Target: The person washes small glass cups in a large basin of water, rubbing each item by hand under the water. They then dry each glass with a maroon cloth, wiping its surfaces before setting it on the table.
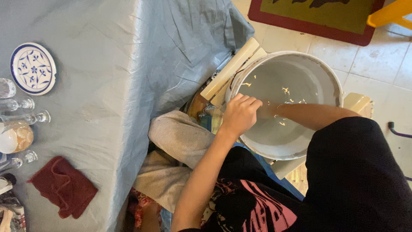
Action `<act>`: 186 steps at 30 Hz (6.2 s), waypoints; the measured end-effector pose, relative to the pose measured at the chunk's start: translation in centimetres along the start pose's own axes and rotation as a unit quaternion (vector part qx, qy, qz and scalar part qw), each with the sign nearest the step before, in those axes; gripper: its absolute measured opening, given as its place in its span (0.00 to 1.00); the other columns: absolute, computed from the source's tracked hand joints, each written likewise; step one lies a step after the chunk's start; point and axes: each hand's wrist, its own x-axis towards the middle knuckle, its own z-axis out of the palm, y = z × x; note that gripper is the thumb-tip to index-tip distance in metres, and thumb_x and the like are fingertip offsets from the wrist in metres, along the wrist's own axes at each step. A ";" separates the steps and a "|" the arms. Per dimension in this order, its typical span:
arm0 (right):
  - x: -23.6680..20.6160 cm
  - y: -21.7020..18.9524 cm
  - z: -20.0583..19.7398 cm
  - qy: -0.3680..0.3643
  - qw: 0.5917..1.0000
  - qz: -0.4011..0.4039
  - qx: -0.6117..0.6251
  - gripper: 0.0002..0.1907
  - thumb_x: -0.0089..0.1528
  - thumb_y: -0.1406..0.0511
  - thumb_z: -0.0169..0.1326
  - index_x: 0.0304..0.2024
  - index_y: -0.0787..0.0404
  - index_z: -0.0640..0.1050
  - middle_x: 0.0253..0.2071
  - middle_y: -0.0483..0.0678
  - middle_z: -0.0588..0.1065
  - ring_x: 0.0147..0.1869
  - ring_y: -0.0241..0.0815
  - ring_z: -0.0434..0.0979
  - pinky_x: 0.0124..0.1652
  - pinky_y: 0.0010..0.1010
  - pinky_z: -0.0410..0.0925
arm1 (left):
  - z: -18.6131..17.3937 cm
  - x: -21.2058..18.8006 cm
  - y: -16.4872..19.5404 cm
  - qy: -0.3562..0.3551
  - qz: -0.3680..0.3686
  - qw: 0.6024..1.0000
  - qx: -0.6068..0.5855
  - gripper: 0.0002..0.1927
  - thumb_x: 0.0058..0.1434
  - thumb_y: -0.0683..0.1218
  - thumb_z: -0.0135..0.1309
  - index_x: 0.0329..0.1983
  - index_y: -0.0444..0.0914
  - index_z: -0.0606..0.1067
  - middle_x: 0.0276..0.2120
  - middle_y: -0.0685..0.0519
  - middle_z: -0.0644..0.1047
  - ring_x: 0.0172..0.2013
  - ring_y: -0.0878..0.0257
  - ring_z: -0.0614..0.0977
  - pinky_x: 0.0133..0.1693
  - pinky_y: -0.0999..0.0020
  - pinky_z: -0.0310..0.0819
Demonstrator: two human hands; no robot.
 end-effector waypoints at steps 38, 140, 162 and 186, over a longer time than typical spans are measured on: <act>-4.7 -18.4 -8.4 0.285 0.728 0.532 -0.326 0.09 0.60 0.72 0.49 0.36 0.54 0.76 0.34 0.39 0.74 0.46 0.35 0.73 0.51 0.22 0.63 | -0.5 0.5 -0.4 0.009 -0.010 0.999 -0.029 0.06 0.54 0.37 0.52 0.32 0.39 0.78 0.31 0.53 0.80 0.37 0.59 0.82 0.46 0.63 0.71; -27.3 -4.4 -21.4 0.407 0.862 0.030 0.301 0.10 0.58 0.64 0.65 0.32 0.61 0.77 0.30 0.43 0.76 0.31 0.31 0.73 0.33 0.27 0.67 | 2.1 0.9 -1.3 -0.026 0.077 0.986 0.145 0.03 0.55 0.40 0.55 0.27 0.41 0.77 0.35 0.54 0.75 0.44 0.58 0.76 0.46 0.62 0.70; -25.9 -4.2 -21.2 0.293 0.936 0.015 0.194 0.07 0.57 0.66 0.62 0.36 0.61 0.81 0.35 0.50 0.81 0.36 0.41 0.83 0.39 0.33 0.73 | 0.8 1.3 -1.3 -0.003 0.034 0.998 0.043 0.07 0.53 0.38 0.58 0.36 0.39 0.79 0.43 0.51 0.77 0.49 0.55 0.78 0.53 0.59 0.71; -11.0 -15.1 -39.2 0.253 0.905 -0.196 0.281 0.14 0.66 0.65 0.66 0.33 0.64 0.74 0.26 0.49 0.76 0.26 0.35 0.76 0.26 0.28 0.69 | -38.7 -24.2 -8.0 0.239 -0.579 0.706 0.331 0.27 0.58 0.60 0.62 0.46 0.33 0.80 0.41 0.40 0.82 0.44 0.40 0.82 0.44 0.45 0.74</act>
